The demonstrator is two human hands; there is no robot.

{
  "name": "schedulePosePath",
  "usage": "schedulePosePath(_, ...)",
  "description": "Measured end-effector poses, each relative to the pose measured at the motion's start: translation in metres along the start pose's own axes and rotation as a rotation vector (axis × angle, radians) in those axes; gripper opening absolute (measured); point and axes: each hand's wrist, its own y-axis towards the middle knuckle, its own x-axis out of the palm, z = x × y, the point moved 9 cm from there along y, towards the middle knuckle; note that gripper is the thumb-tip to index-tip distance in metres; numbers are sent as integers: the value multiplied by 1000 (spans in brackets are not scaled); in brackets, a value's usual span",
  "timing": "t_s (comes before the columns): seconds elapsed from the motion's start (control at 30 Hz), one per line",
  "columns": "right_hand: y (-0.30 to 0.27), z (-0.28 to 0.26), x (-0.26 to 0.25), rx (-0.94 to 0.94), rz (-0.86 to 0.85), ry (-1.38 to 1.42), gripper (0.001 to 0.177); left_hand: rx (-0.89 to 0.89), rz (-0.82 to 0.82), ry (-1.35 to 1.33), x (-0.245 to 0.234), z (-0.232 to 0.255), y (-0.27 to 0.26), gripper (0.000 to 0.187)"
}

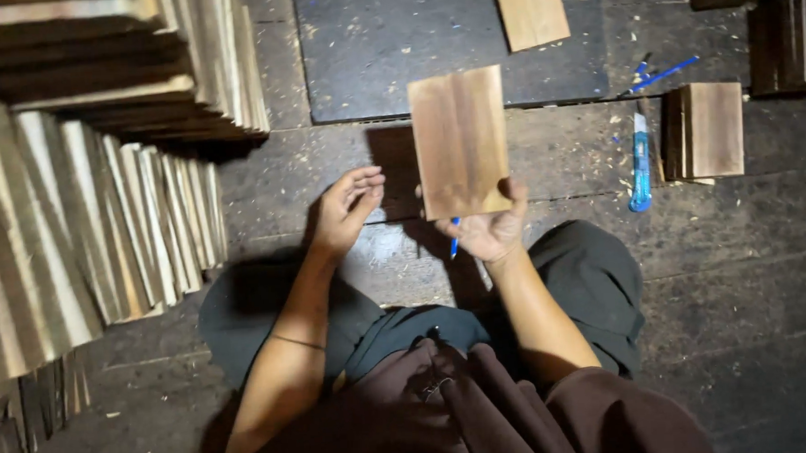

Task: The person sits on the floor and uses a blue pen to mark lines on small rectangular wooden pieces. They repeatedly pick up a piece, draw lines, and place it back down, handling the wood one at a time.

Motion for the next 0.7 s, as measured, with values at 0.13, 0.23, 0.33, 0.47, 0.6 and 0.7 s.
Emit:
schedulePosePath(0.13,-1,28,-23,84,-45,62,49,6,-53,-92,4,24,-5,49)
schedulePosePath(0.23,9,40,-58,121,-67,10,50,31,-87,-156,8,23,-7,63)
schedulePosePath(0.33,23,53,-123,167,-40,-24,51,65,-86,-113,16,49,-10,74)
schedulePosePath(0.47,29,29,-96,59,220,-500,35,27,44,-105,5,46,-12,64)
schedulePosePath(0.6,11,-7,-51,-192,331,-872,39,68,128,2,7,49,-14,56)
schedulePosePath(0.7,19,-14,-65,-261,288,-951,33,105,138,40,2,51,-14,40)
